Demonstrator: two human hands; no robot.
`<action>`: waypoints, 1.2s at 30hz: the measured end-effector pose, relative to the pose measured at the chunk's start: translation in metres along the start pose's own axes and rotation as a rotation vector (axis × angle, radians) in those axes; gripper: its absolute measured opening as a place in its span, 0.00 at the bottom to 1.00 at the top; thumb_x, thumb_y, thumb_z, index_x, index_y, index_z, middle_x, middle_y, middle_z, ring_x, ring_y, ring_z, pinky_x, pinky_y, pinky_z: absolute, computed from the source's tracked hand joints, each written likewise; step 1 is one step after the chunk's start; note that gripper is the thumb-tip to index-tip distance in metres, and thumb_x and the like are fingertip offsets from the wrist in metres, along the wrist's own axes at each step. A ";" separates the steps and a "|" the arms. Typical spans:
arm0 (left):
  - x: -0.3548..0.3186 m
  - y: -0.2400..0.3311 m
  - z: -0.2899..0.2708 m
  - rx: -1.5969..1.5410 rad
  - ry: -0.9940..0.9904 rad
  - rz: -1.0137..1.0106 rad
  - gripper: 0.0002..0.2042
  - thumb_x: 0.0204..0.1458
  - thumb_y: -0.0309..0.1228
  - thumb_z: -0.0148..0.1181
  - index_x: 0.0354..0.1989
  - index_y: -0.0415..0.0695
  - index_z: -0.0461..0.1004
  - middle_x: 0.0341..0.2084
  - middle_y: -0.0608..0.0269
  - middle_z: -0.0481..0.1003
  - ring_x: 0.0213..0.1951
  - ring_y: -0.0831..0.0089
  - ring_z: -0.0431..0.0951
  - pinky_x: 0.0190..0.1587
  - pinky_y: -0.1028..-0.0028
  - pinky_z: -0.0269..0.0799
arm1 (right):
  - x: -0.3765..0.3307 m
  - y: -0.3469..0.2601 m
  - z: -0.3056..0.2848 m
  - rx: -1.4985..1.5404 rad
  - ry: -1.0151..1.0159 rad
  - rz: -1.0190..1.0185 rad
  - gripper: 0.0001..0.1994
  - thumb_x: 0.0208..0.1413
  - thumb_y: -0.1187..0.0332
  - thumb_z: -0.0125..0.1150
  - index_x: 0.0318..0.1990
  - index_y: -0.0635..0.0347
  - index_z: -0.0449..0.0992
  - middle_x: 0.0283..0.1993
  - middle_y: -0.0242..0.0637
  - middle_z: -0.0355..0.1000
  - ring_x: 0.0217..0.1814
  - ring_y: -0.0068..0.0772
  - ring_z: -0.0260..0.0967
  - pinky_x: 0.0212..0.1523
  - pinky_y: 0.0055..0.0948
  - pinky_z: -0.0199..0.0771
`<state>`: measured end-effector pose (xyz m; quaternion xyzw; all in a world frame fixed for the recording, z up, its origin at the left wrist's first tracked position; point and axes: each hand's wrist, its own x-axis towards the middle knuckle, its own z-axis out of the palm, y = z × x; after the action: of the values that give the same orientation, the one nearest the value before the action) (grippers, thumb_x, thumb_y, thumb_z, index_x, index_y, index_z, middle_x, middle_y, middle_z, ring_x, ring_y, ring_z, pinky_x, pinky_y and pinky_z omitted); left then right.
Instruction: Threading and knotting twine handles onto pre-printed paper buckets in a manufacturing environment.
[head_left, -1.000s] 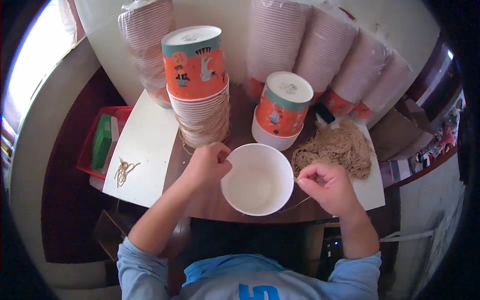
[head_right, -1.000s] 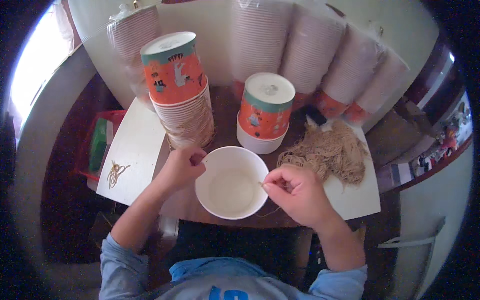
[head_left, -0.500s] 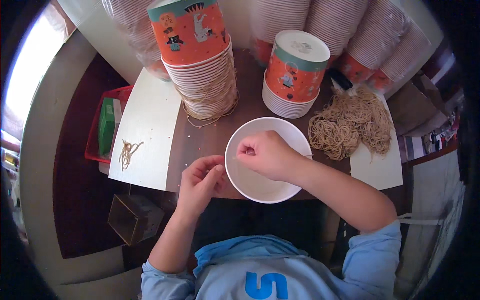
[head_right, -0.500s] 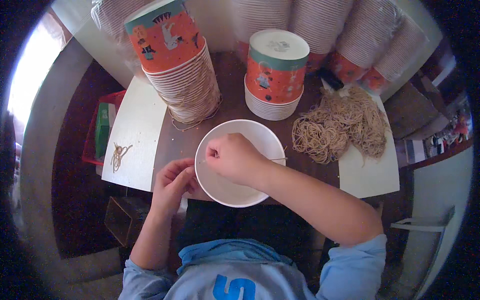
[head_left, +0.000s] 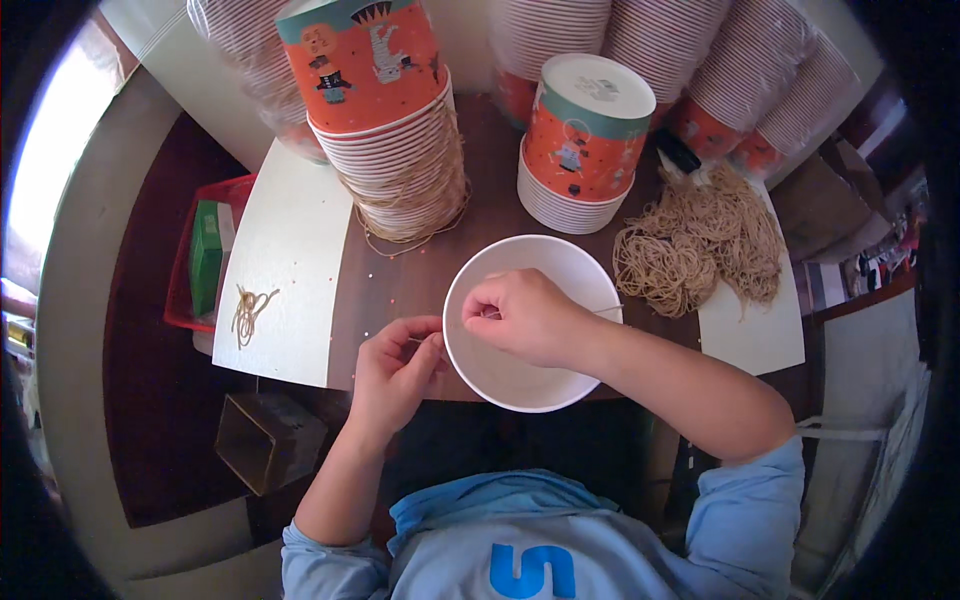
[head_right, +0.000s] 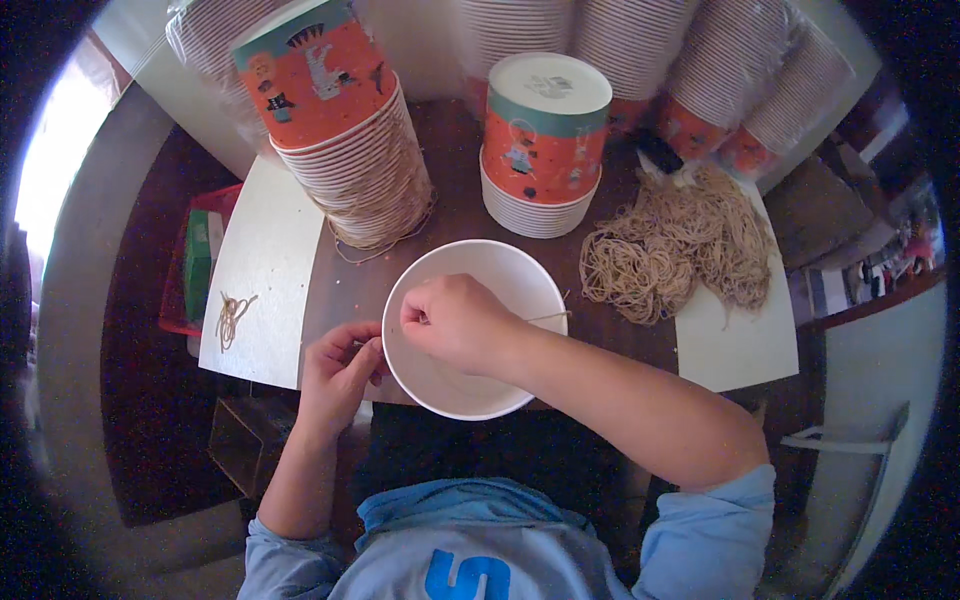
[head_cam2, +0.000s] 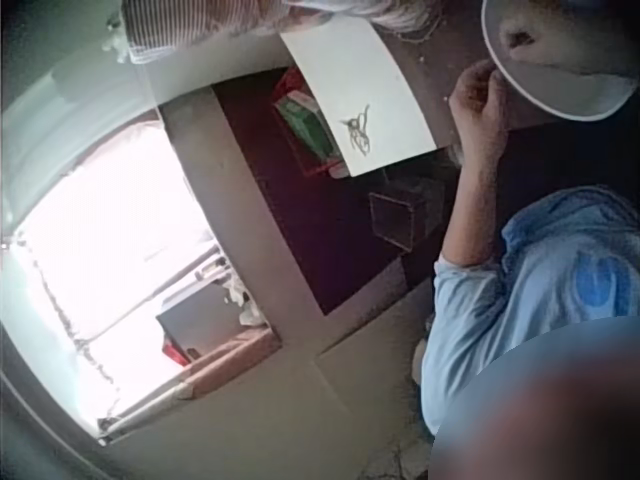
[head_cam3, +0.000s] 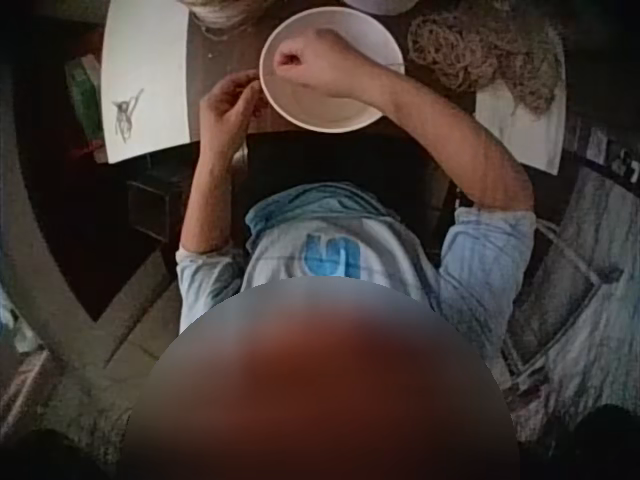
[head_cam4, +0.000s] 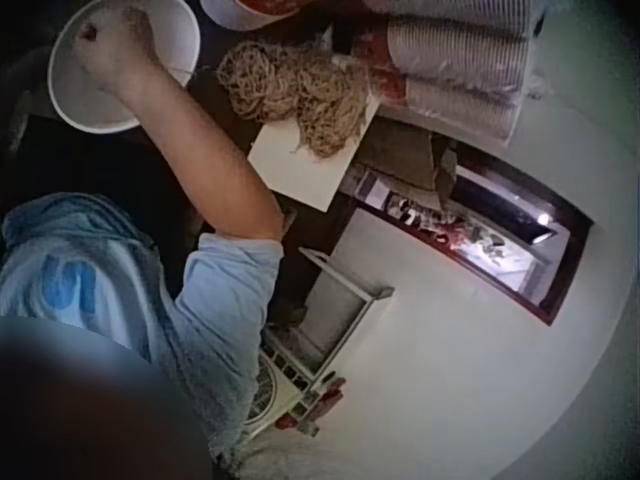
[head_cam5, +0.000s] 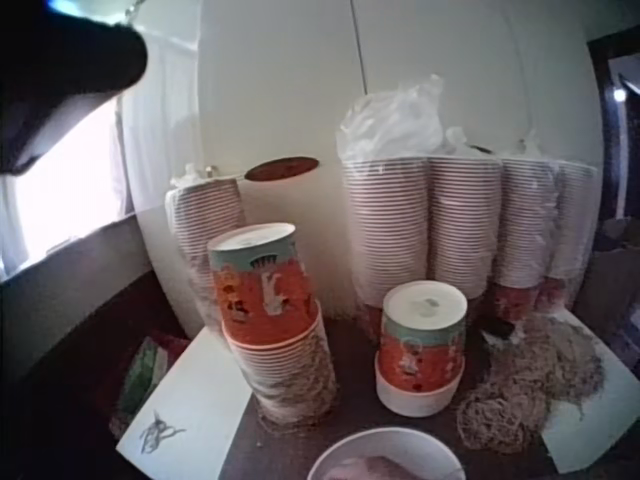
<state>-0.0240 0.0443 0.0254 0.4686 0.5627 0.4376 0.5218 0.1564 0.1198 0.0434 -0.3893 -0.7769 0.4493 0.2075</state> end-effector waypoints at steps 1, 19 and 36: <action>0.000 0.001 0.001 -0.001 0.004 0.006 0.09 0.54 0.26 0.54 0.41 0.36 0.73 0.25 0.66 0.76 0.26 0.83 0.73 0.27 0.83 0.68 | 0.000 0.000 0.000 -0.011 0.006 -0.005 0.06 0.46 0.70 0.57 0.29 0.64 0.76 0.26 0.41 0.73 0.27 0.32 0.71 0.29 0.29 0.70; -0.001 0.003 0.001 0.132 0.025 0.064 0.09 0.53 0.24 0.55 0.41 0.34 0.73 0.28 0.62 0.76 0.29 0.79 0.76 0.32 0.80 0.72 | 0.006 -0.001 0.005 -0.105 0.010 -0.053 0.07 0.45 0.70 0.56 0.29 0.62 0.76 0.29 0.43 0.71 0.31 0.41 0.70 0.33 0.35 0.70; 0.005 0.014 0.001 0.553 0.008 0.371 0.08 0.48 0.22 0.56 0.38 0.38 0.74 0.25 0.55 0.73 0.26 0.65 0.76 0.30 0.73 0.71 | 0.006 -0.001 0.007 -0.074 -0.001 -0.011 0.06 0.45 0.70 0.57 0.29 0.62 0.77 0.29 0.42 0.72 0.30 0.38 0.71 0.31 0.33 0.70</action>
<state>-0.0217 0.0513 0.0385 0.6851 0.5673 0.3578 0.2842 0.1481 0.1204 0.0408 -0.3923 -0.7951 0.4194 0.1952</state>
